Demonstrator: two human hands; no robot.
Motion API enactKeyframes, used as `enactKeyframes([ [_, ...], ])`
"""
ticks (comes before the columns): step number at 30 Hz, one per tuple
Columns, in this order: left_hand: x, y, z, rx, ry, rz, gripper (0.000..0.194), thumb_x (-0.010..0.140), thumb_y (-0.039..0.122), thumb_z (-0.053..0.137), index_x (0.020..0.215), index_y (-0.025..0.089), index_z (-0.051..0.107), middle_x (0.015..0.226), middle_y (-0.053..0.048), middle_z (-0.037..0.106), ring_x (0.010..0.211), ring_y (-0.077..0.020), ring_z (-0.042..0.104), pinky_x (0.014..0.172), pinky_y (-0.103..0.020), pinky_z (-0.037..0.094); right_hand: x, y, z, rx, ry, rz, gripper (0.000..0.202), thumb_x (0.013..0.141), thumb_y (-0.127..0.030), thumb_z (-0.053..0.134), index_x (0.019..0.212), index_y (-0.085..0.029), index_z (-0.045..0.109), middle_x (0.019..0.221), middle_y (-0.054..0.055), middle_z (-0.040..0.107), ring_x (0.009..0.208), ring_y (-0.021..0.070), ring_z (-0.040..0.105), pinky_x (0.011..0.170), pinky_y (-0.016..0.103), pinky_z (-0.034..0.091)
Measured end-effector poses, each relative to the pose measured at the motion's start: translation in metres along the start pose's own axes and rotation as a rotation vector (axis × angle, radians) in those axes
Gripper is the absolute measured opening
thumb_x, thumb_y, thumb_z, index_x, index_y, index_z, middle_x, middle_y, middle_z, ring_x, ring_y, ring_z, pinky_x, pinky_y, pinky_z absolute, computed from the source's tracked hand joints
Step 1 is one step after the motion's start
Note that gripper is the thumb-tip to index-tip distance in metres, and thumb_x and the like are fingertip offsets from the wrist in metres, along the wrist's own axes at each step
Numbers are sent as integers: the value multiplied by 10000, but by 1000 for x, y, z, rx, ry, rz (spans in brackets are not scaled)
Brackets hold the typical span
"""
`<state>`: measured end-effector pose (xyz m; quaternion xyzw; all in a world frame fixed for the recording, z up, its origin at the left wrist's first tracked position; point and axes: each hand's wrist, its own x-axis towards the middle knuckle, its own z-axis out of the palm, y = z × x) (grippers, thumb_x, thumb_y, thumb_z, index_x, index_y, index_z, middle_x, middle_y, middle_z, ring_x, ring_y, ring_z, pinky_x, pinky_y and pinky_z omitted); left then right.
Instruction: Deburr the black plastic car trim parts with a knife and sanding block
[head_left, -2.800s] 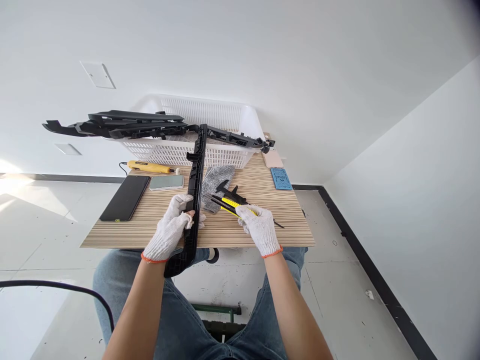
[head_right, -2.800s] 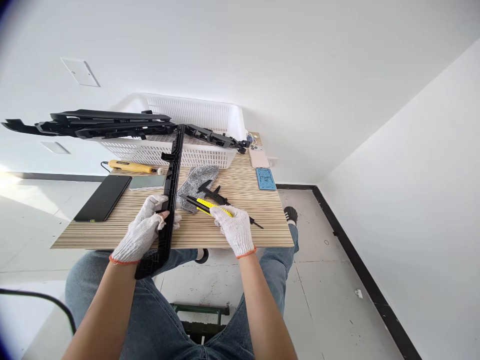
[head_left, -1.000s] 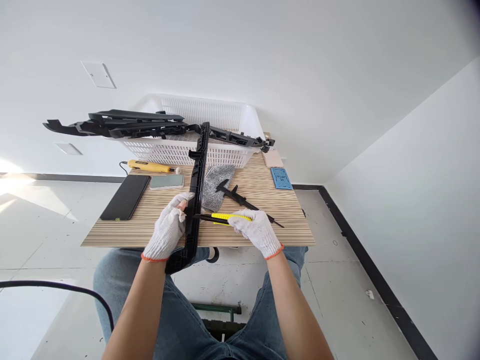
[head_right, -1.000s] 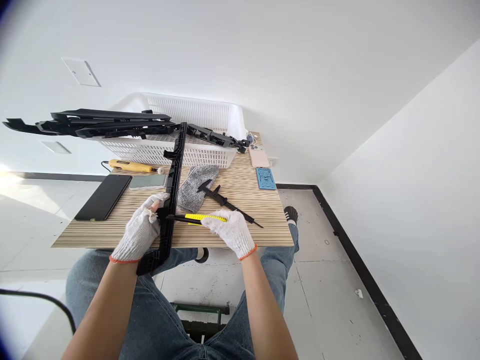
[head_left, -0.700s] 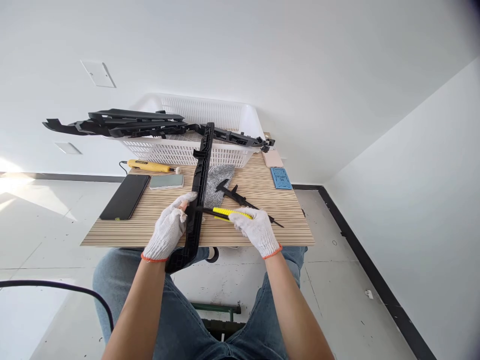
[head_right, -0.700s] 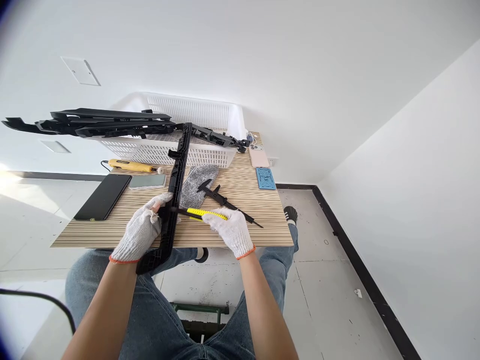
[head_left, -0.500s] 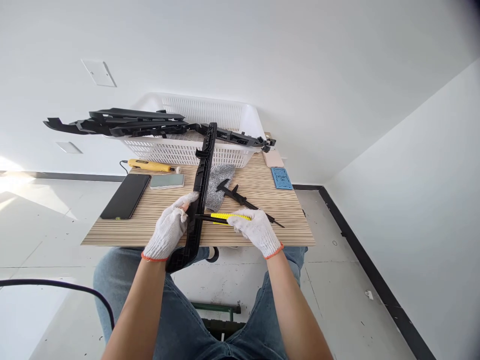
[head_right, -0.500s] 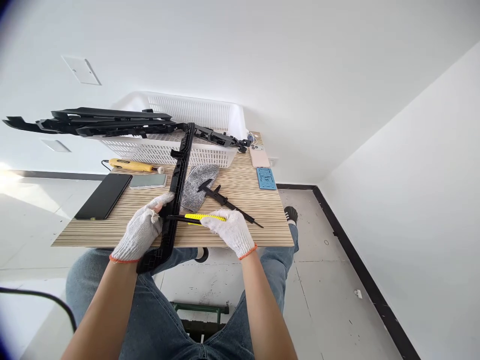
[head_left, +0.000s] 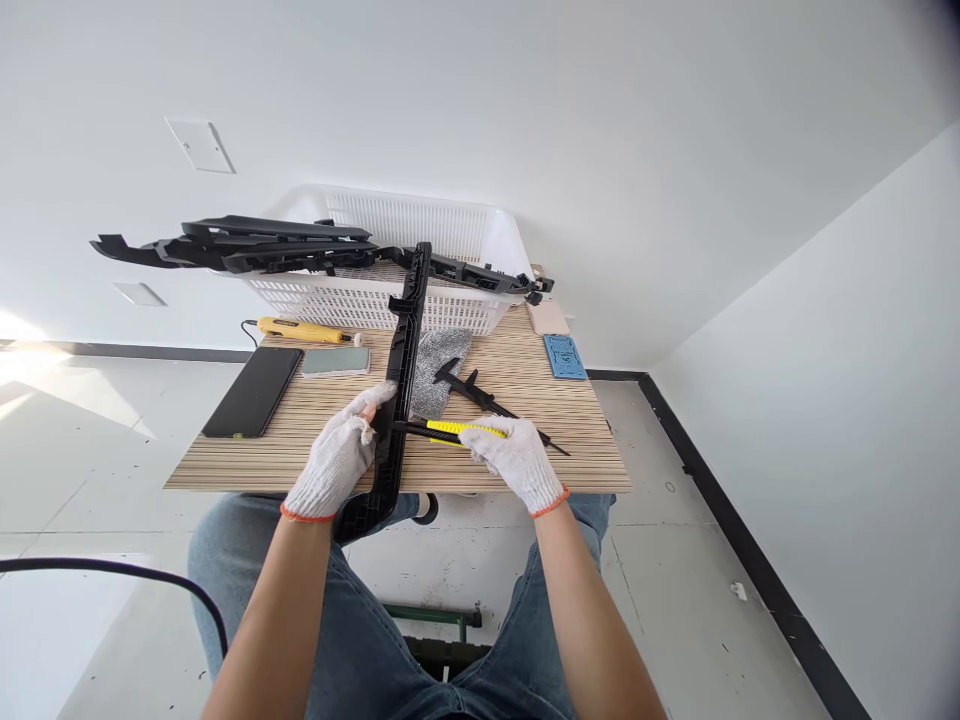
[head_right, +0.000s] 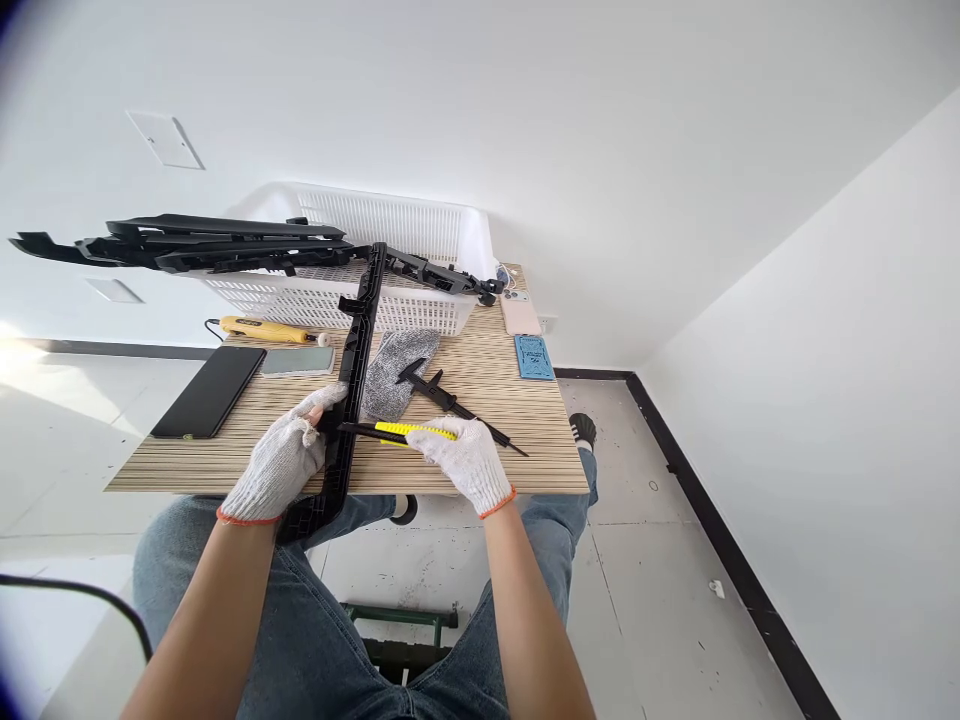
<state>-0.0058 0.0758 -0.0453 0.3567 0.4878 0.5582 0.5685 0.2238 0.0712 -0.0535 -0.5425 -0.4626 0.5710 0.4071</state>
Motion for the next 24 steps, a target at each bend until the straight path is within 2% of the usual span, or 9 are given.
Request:
enactKeyframes([
  [2, 0, 2, 1, -35, 3, -25, 382, 644, 221, 671, 1012, 228, 774, 1052, -40, 762, 914, -232, 694, 653, -235, 598, 0, 0, 0, 25, 43, -4, 448, 657, -538, 797, 844, -131, 784, 545, -10, 564, 469, 87, 398, 416, 230, 283],
  [4, -2, 5, 3, -102, 19, -53, 384, 626, 187, 694, 999, 222, 780, 945, -25, 739, 719, -158, 636, 534, -194, 536, 0, 1, 1, 37, 56, 6, 455, 668, -540, 789, 863, -129, 785, 544, -9, 564, 472, 91, 404, 418, 232, 288],
  [7, -7, 11, 7, -195, 52, -69, 374, 616, 159, 746, 987, 192, 782, 804, 15, 660, 584, -67, 502, 501, -134, 468, 0, 1, 1, -9, 11, -1, 432, 652, -516, 818, 838, -128, 782, 553, -7, 573, 477, 86, 403, 422, 229, 287],
  [12, -10, 16, 11, -208, 28, -115, 359, 612, 165, 774, 970, 179, 780, 724, 37, 576, 549, -47, 449, 498, -122, 459, 0, 1, 1, 16, 40, -3, 450, 676, -550, 791, 840, -132, 782, 540, -13, 558, 461, 81, 382, 417, 231, 283],
  [17, -8, 15, 9, -147, 23, -88, 365, 607, 178, 755, 972, 169, 754, 809, 17, 637, 516, -28, 423, 473, -110, 440, -1, 1, 0, 59, 83, -13, 465, 664, -557, 780, 853, -132, 783, 547, -7, 561, 467, 88, 398, 421, 235, 288],
  [21, -6, 12, 5, -160, -7, -109, 365, 578, 194, 787, 940, 183, 741, 783, 27, 622, 484, -15, 373, 440, -101, 387, -2, -3, 0, -9, -12, 11, 426, 628, -523, 809, 785, -129, 774, 531, -8, 558, 460, 81, 381, 417, 233, 273],
  [24, -4, 8, 2, -126, -19, -83, 356, 605, 212, 799, 954, 199, 730, 767, 30, 605, 488, -30, 382, 444, -122, 387, -3, -4, 0, 5, 20, 9, 431, 648, -537, 794, 801, -134, 779, 532, -14, 555, 459, 78, 372, 417, 230, 271],
])
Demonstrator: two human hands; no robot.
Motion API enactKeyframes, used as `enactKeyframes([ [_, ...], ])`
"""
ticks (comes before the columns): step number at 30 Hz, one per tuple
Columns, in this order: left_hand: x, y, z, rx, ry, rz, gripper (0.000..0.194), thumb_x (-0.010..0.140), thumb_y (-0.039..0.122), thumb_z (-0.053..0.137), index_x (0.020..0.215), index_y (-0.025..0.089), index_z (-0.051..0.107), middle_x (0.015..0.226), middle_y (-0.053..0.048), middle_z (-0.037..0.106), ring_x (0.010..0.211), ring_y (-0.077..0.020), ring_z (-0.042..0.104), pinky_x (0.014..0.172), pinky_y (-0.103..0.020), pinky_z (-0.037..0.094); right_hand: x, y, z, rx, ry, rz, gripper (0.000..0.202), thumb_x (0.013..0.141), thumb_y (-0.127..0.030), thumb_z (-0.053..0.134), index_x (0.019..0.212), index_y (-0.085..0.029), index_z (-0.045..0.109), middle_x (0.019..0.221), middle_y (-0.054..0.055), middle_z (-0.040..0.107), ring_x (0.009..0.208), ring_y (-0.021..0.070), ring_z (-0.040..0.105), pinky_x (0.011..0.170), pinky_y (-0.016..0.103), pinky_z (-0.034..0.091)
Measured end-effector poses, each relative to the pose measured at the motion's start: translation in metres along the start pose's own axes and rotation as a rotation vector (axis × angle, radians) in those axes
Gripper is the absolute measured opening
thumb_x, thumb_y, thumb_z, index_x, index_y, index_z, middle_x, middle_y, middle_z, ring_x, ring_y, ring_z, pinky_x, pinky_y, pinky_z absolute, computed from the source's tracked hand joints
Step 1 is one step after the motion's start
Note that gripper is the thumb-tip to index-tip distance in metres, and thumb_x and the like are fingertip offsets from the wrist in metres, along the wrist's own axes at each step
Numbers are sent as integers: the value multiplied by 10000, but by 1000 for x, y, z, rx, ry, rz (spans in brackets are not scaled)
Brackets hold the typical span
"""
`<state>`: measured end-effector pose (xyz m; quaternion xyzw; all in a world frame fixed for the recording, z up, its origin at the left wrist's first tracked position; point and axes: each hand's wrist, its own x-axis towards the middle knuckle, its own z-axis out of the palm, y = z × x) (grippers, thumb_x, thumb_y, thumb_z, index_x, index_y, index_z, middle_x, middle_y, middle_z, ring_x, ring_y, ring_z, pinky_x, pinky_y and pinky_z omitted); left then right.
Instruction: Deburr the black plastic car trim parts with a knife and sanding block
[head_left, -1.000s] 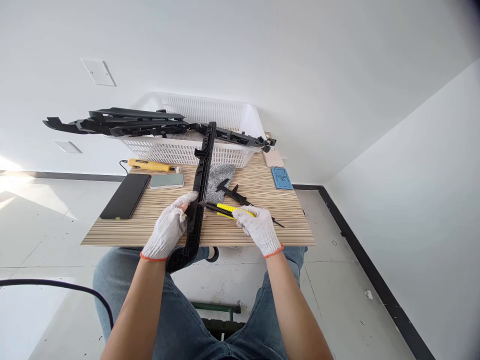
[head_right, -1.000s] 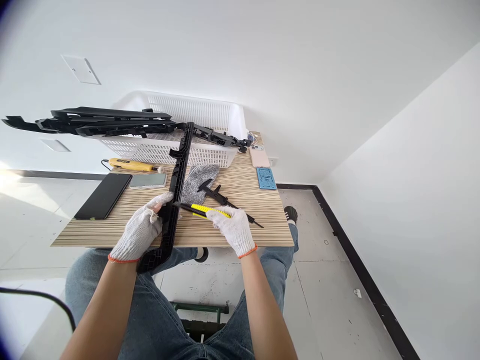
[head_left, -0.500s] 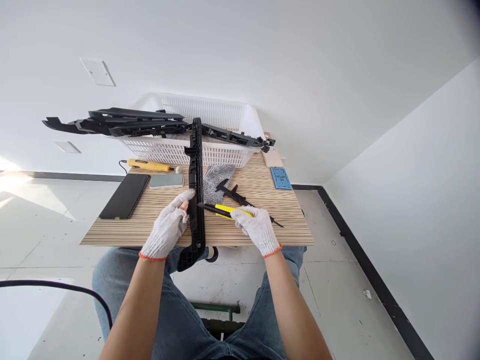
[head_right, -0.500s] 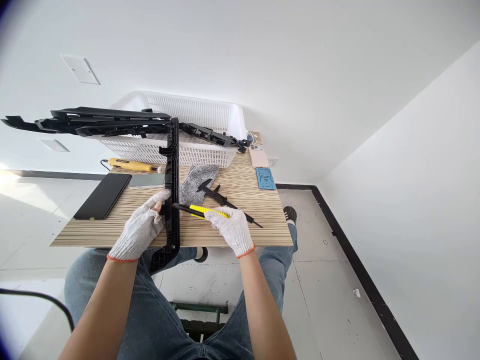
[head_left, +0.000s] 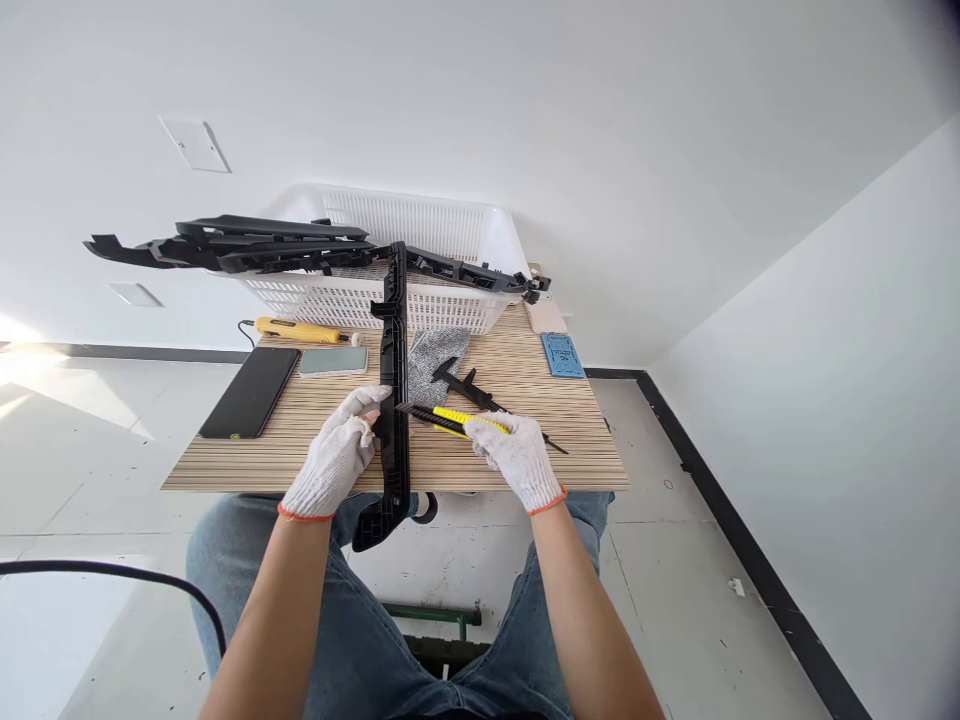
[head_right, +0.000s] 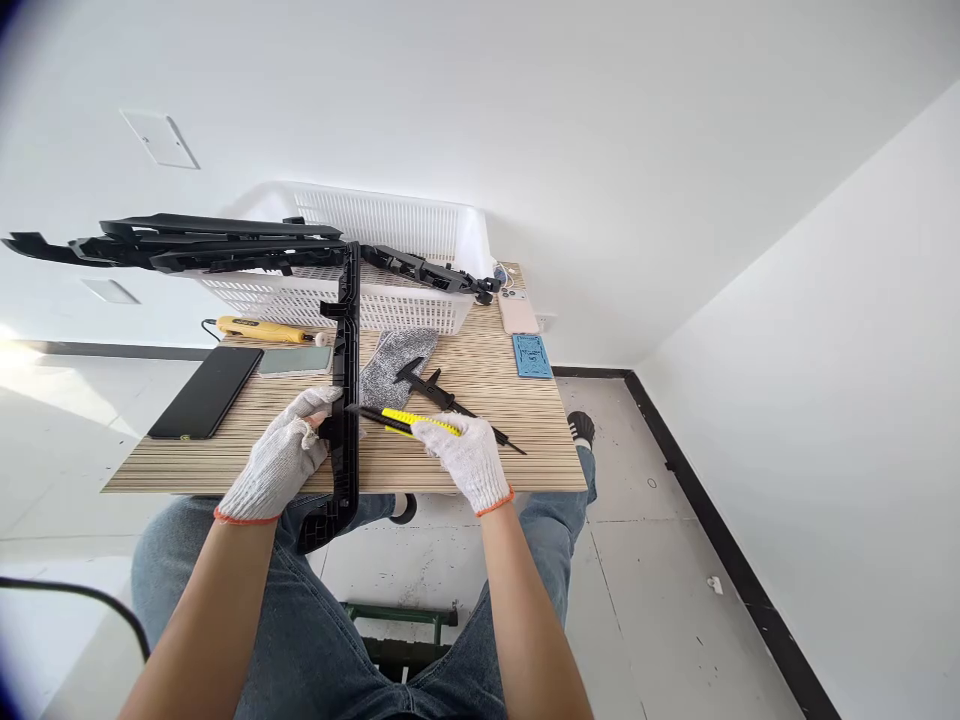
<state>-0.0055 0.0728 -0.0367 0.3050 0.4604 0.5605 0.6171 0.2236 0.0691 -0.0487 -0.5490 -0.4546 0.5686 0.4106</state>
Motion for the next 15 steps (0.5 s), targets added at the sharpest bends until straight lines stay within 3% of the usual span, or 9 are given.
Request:
enactKeyframes([
  [7, 1, -3, -3, 44, -6, 25, 348, 664, 255, 755, 1005, 201, 707, 747, 27, 590, 522, -74, 474, 476, -160, 446, 1, 2, -2, -7, -5, -8, 438, 651, -547, 794, 806, -137, 781, 541, -14, 558, 469, 84, 397, 421, 231, 288],
  [11, 1, -2, -1, 19, 26, 16, 331, 661, 227, 755, 986, 185, 709, 754, 37, 586, 481, -33, 421, 434, -113, 400, 3, 2, -4, -45, -50, 52, 441, 631, -536, 818, 791, -127, 775, 522, -13, 554, 449, 79, 390, 404, 226, 264],
  [15, 0, -2, 0, -2, 27, -4, 343, 654, 234, 775, 989, 184, 720, 756, 30, 593, 493, -34, 438, 439, -112, 405, 2, 2, -4, -12, -17, 27, 450, 656, -542, 802, 830, -127, 785, 541, -8, 568, 458, 76, 392, 412, 221, 275],
])
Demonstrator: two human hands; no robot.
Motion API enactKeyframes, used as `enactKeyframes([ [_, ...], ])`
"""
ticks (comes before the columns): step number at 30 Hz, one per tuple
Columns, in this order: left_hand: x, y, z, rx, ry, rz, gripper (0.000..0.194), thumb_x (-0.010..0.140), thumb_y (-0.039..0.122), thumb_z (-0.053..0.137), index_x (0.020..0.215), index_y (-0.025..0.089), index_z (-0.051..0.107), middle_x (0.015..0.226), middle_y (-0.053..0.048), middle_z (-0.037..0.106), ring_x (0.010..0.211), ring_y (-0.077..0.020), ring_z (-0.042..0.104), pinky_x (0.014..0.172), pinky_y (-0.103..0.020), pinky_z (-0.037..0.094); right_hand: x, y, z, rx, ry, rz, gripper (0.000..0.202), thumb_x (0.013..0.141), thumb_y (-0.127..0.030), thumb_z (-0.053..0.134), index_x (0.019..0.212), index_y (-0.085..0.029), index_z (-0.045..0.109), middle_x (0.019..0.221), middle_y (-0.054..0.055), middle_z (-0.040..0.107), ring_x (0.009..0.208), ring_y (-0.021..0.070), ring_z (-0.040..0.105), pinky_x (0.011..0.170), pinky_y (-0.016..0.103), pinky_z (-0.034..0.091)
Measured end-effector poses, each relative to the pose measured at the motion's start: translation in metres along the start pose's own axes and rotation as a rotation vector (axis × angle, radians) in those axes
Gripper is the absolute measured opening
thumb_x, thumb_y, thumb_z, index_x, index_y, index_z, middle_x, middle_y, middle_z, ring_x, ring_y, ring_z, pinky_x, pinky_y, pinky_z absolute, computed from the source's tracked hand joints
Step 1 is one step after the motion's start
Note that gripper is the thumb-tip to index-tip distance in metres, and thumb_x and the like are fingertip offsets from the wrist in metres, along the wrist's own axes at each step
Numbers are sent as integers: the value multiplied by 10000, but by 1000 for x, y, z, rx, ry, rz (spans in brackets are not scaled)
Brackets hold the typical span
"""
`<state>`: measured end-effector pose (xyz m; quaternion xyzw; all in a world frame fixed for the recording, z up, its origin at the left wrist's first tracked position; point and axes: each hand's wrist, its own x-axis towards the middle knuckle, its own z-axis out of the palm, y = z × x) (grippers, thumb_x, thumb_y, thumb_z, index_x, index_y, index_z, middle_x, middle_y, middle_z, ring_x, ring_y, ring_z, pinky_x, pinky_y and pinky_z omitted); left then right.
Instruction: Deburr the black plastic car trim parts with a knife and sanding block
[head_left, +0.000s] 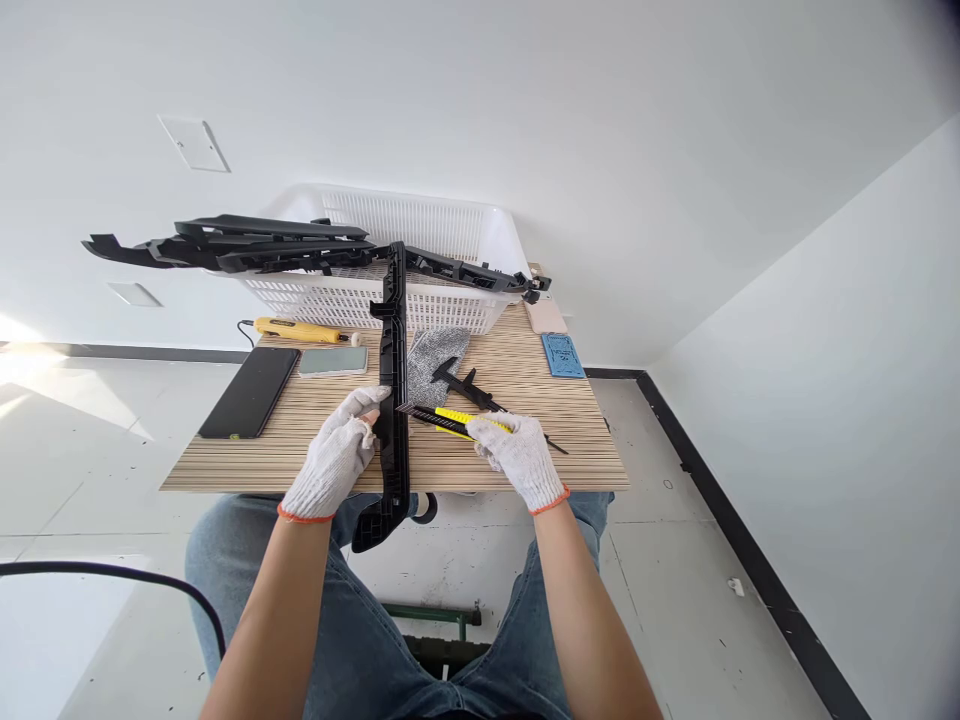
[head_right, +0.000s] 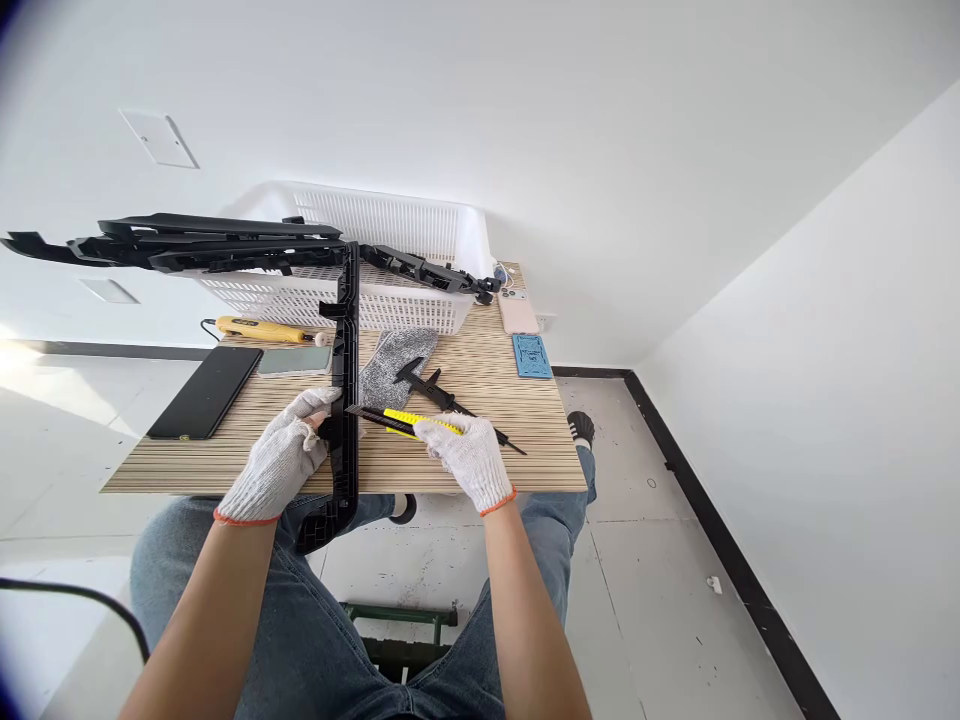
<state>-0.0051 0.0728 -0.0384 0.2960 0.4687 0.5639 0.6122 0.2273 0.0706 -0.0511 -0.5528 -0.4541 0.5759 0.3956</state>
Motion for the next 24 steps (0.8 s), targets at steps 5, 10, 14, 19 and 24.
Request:
enactKeyframes([
  [5, 1, -1, -2, -22, -9, 20, 370, 607, 192, 782, 974, 180, 735, 740, 37, 585, 488, -26, 377, 440, -111, 388, -2, 2, 1, -24, 9, -60, 431, 663, -537, 806, 816, -134, 797, 570, 7, 588, 481, 88, 425, 426, 230, 298],
  [10, 2, -2, -2, -41, 9, 18, 369, 577, 151, 774, 944, 183, 746, 711, 44, 565, 486, -29, 345, 427, -111, 362, -3, 4, 1, -55, -10, -77, 425, 657, -529, 808, 837, -144, 808, 584, 8, 597, 487, 95, 423, 435, 241, 309],
  [14, 3, -3, -2, -18, 7, 35, 351, 598, 170, 752, 949, 184, 748, 702, 41, 553, 493, -41, 360, 436, -123, 379, -3, 3, 0, -24, 4, -65, 419, 675, -529, 788, 847, -147, 806, 585, 3, 588, 492, 96, 420, 442, 243, 313],
  [19, 2, -3, -2, -5, 3, 34, 391, 587, 169, 738, 977, 183, 745, 725, 38, 566, 505, -45, 391, 446, -126, 388, -2, 1, 1, -16, 3, -48, 416, 659, -532, 797, 803, -142, 791, 567, -9, 563, 489, 89, 404, 435, 235, 294],
  [24, 4, -4, -2, 17, 21, 43, 359, 613, 191, 771, 970, 185, 737, 752, 30, 585, 522, -54, 423, 460, -140, 399, -3, 0, 1, -33, -42, -32, 409, 638, -517, 804, 791, -138, 788, 567, -9, 569, 479, 84, 391, 430, 237, 279],
])
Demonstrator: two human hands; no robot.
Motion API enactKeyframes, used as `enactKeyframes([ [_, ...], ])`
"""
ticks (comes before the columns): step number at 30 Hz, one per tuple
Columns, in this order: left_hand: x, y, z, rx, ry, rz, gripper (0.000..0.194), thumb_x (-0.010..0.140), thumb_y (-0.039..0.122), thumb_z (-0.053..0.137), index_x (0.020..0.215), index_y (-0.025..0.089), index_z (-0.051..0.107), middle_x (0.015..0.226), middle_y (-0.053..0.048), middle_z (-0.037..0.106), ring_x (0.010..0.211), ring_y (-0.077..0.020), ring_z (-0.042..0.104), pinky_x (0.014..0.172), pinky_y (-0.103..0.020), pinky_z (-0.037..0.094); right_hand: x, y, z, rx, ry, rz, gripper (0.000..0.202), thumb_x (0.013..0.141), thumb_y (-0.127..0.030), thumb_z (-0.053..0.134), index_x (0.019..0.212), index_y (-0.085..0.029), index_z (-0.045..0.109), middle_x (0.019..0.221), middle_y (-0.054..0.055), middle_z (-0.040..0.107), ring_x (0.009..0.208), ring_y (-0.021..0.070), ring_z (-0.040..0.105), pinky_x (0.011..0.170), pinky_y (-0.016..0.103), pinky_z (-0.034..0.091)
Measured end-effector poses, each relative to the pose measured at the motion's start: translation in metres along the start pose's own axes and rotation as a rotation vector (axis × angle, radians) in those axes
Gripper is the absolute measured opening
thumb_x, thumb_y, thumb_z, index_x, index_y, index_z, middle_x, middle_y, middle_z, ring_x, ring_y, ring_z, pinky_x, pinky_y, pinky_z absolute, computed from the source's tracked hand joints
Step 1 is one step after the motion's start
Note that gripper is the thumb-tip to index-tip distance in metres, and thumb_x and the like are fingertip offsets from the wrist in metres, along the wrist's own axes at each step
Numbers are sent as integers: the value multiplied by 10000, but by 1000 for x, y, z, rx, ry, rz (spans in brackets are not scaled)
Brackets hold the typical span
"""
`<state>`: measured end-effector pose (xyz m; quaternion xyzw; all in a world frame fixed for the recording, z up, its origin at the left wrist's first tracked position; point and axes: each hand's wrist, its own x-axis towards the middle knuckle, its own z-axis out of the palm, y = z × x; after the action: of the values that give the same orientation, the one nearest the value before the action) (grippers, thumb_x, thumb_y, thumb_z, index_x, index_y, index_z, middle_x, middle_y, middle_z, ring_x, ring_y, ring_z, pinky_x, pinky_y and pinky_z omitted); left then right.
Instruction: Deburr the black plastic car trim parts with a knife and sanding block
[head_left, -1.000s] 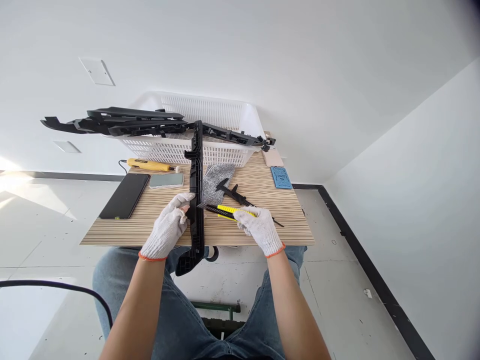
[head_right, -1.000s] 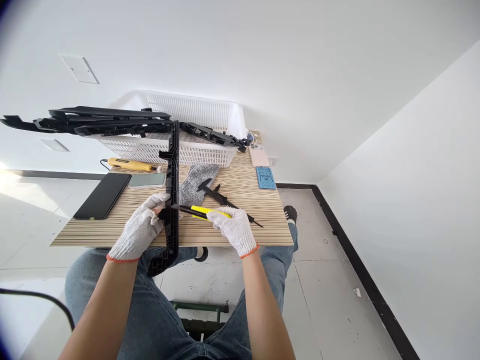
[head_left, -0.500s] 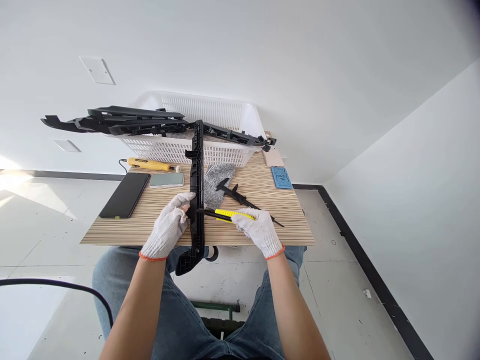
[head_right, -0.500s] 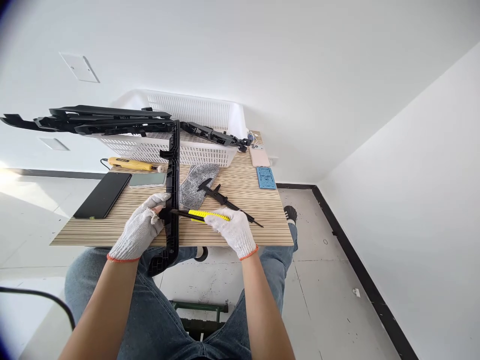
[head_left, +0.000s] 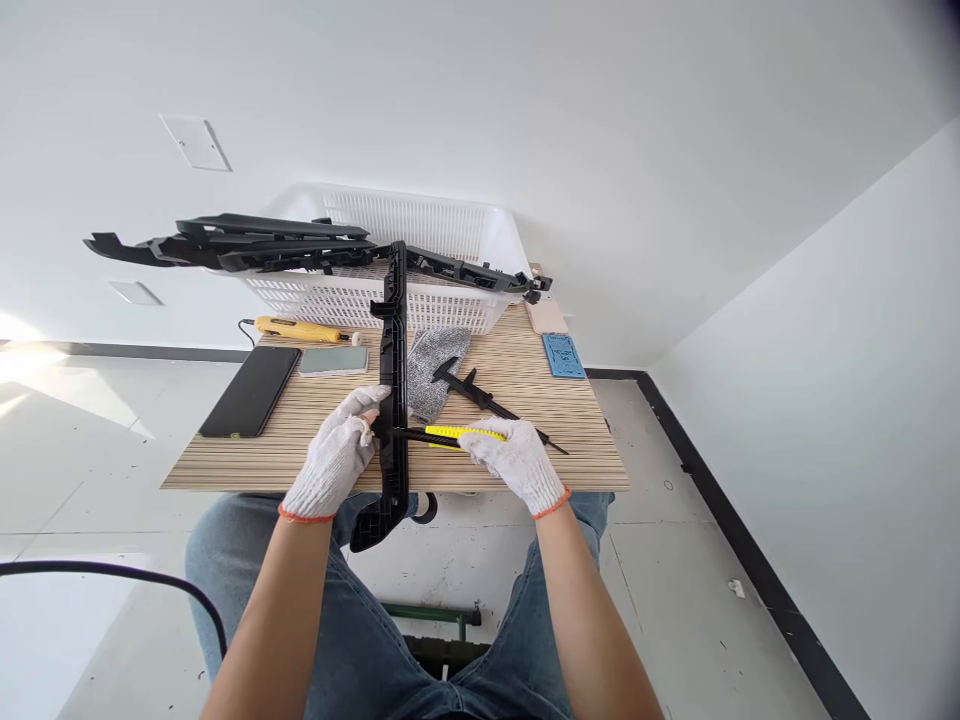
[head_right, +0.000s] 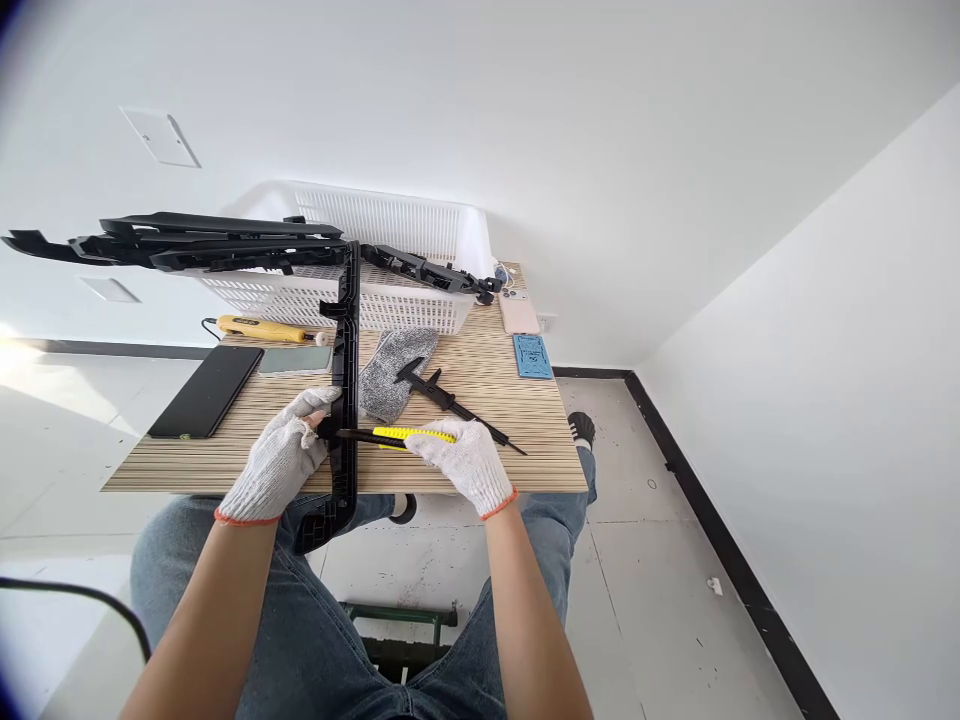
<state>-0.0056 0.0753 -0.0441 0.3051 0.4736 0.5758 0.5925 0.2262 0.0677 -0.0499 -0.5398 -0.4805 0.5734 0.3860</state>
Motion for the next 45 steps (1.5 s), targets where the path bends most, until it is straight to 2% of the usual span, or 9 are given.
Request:
enactKeyframes([
  [5, 1, 0, 0, 30, -21, 13, 358, 646, 183, 753, 1002, 184, 719, 731, 33, 580, 526, -70, 454, 479, -164, 418, 0, 0, 0, 16, 23, 1, 429, 649, -525, 792, 824, -134, 792, 555, -13, 558, 471, 82, 378, 430, 239, 284],
  [9, -1, 2, 1, 23, -20, 8, 360, 617, 167, 720, 976, 188, 720, 777, 19, 611, 609, -89, 529, 510, -157, 432, 0, -1, 0, 6, 28, 0, 436, 645, -528, 791, 818, -127, 784, 559, -8, 563, 477, 83, 390, 428, 235, 281],
  [14, 0, 0, 1, 39, -2, 8, 354, 639, 190, 744, 993, 190, 724, 728, 35, 563, 549, -74, 461, 496, -164, 417, 1, -3, 0, -66, -29, 34, 403, 634, -502, 796, 794, -132, 778, 534, -12, 560, 463, 79, 374, 420, 233, 262],
  [18, 2, -1, 0, 21, 1, -2, 336, 638, 223, 773, 969, 198, 718, 781, 13, 599, 634, -100, 538, 516, -161, 432, 1, -3, 0, -20, 22, 21, 422, 649, -526, 777, 811, -137, 779, 538, -14, 558, 473, 87, 398, 429, 234, 284],
  [21, 1, 0, 0, 28, 2, 2, 349, 630, 216, 770, 975, 200, 719, 768, 18, 589, 620, -95, 518, 489, -151, 407, 1, -2, 0, -31, -1, 1, 404, 637, -517, 796, 773, -138, 771, 536, -13, 556, 483, 89, 407, 434, 234, 288],
  [24, 0, 0, 0, 44, -2, 8, 360, 632, 198, 738, 992, 193, 720, 760, 23, 584, 587, -89, 488, 480, -158, 404, 2, -1, 0, 21, 35, 2, 414, 647, -521, 780, 810, -141, 777, 556, -13, 569, 488, 88, 411, 437, 232, 289],
  [32, 1, -1, 1, 50, -14, 17, 352, 644, 236, 759, 991, 196, 719, 785, 13, 609, 613, -99, 512, 539, -177, 456, 1, -3, 0, 8, 33, 30, 432, 622, -515, 791, 820, -132, 783, 527, -18, 552, 471, 85, 398, 430, 232, 281],
  [42, 0, 0, -1, 42, -2, 14, 362, 609, 228, 755, 969, 203, 726, 767, 21, 596, 567, -81, 456, 480, -166, 403, 1, -3, 0, -3, 7, 31, 391, 619, -487, 813, 780, -133, 776, 541, -13, 563, 463, 77, 388, 423, 232, 272],
  [45, -1, 0, 0, 40, 6, 2, 369, 611, 246, 761, 975, 200, 723, 784, 17, 605, 608, -92, 511, 502, -166, 423, 2, -2, -1, 35, 37, 38, 422, 635, -517, 796, 806, -131, 778, 532, -17, 555, 458, 75, 382, 419, 227, 265],
])
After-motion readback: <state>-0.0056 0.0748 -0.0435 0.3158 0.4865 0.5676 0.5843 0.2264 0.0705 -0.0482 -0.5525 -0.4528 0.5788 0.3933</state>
